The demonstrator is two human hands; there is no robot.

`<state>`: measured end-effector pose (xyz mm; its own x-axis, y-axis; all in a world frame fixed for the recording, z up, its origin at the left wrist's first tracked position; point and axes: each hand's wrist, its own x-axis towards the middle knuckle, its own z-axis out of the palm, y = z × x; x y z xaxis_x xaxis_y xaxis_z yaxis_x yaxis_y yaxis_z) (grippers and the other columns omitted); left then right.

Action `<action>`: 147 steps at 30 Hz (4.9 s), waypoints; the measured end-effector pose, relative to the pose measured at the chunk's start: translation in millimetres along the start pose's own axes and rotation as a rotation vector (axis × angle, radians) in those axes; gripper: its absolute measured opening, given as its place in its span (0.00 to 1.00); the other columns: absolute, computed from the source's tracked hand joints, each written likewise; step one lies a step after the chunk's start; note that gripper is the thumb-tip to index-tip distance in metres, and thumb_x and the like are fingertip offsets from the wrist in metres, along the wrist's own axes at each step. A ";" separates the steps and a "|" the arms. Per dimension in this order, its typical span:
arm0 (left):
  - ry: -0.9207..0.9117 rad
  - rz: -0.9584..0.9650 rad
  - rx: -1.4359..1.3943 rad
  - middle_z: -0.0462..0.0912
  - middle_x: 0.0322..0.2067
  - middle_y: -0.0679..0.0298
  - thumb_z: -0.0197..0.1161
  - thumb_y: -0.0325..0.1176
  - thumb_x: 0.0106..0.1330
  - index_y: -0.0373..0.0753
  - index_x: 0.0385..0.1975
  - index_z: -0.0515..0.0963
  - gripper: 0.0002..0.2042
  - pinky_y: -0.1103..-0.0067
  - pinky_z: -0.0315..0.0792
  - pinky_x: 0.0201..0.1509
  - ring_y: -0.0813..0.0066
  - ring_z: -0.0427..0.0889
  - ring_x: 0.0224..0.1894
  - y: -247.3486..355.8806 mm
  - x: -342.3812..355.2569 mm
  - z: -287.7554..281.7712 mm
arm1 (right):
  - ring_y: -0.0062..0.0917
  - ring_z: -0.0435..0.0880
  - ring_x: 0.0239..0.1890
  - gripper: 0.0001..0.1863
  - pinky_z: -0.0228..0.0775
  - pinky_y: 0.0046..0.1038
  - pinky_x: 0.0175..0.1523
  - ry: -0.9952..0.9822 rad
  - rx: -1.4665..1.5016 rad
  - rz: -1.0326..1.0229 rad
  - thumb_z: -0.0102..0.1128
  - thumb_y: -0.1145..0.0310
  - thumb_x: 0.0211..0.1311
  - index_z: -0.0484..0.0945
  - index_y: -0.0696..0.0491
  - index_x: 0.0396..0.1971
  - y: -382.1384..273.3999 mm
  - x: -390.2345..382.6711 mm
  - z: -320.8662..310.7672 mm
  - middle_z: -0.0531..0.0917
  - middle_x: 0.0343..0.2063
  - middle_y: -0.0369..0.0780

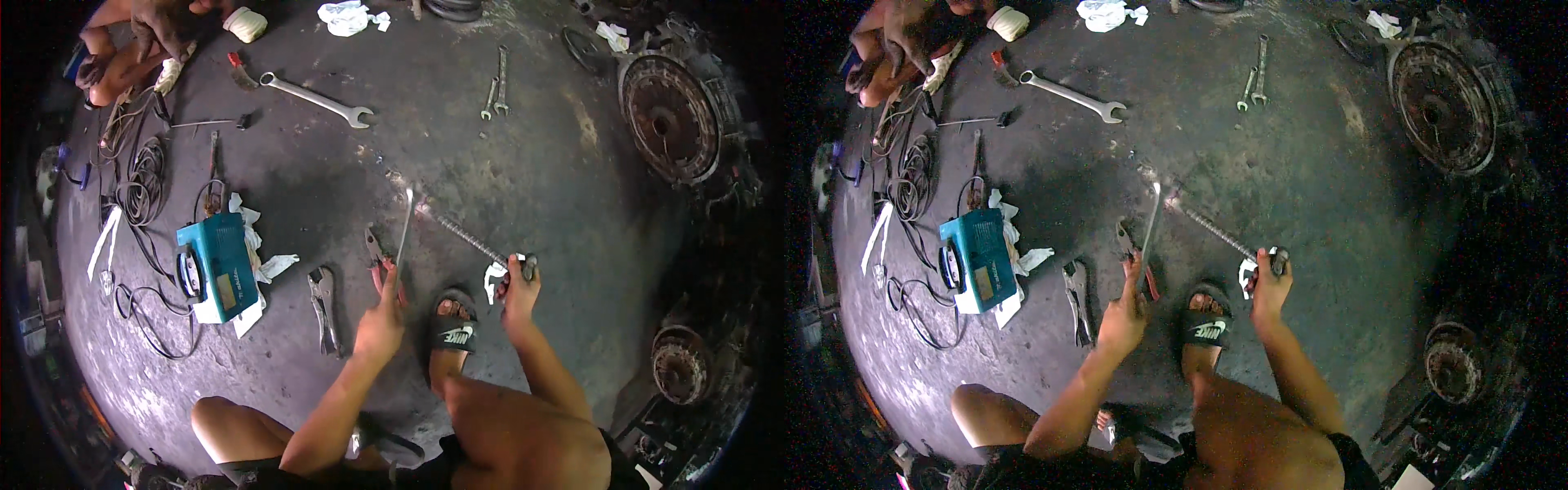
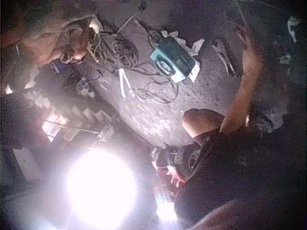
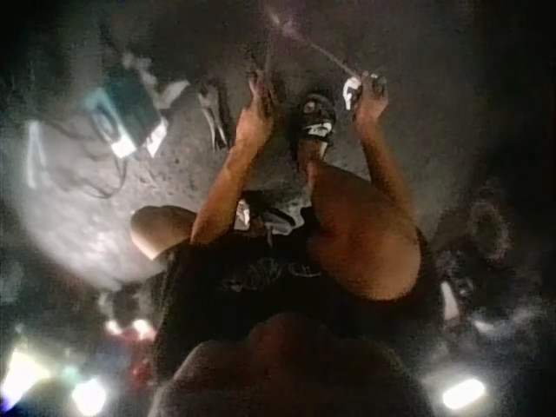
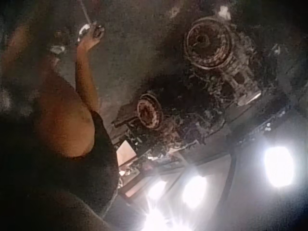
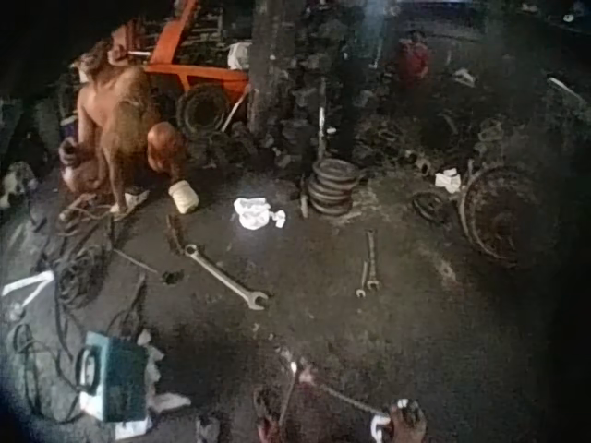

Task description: The person holds a welding shield while another person welds metal parts, then picks up a wrench and strikes a metal rod.

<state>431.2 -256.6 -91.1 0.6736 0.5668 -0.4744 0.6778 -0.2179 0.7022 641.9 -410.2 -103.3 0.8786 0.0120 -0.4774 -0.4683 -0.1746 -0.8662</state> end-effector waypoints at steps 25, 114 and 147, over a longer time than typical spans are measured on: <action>-0.335 0.025 -0.175 0.79 0.44 0.42 0.51 0.29 0.69 0.55 0.69 0.56 0.29 0.64 0.73 0.47 0.44 0.80 0.44 134.5 -3.6 80.2 | 0.21 0.69 0.15 0.19 0.60 0.27 0.16 0.669 0.116 -0.071 0.66 0.65 0.57 0.69 0.55 0.44 -16.3 18.1 -269.7 0.74 0.19 0.37; -0.481 0.299 0.213 0.75 0.19 0.59 0.51 0.30 0.70 0.52 0.72 0.50 0.31 0.72 0.72 0.26 0.67 0.77 0.19 96.6 -143.6 120.4 | 0.18 0.77 0.24 0.26 0.72 0.25 0.31 -0.244 -0.397 0.106 0.69 0.56 0.56 0.74 0.60 0.47 64.2 -81.9 -292.0 0.83 0.28 0.38; -0.419 0.364 0.029 0.68 0.16 0.65 0.48 0.31 0.72 0.51 0.72 0.52 0.28 0.76 0.69 0.26 0.78 0.72 0.20 163.9 -99.8 131.3 | 0.19 0.66 0.11 0.12 0.59 0.26 0.14 0.497 0.450 -0.046 0.64 0.62 0.59 0.69 0.50 0.28 55.6 16.3 -371.7 0.70 0.14 0.33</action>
<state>513.7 -453.2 1.6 0.9215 0.0875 -0.3784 0.3831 -0.3654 0.8483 665.0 -785.7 -104.3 0.7868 -0.4642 -0.4067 -0.3278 0.2440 -0.9127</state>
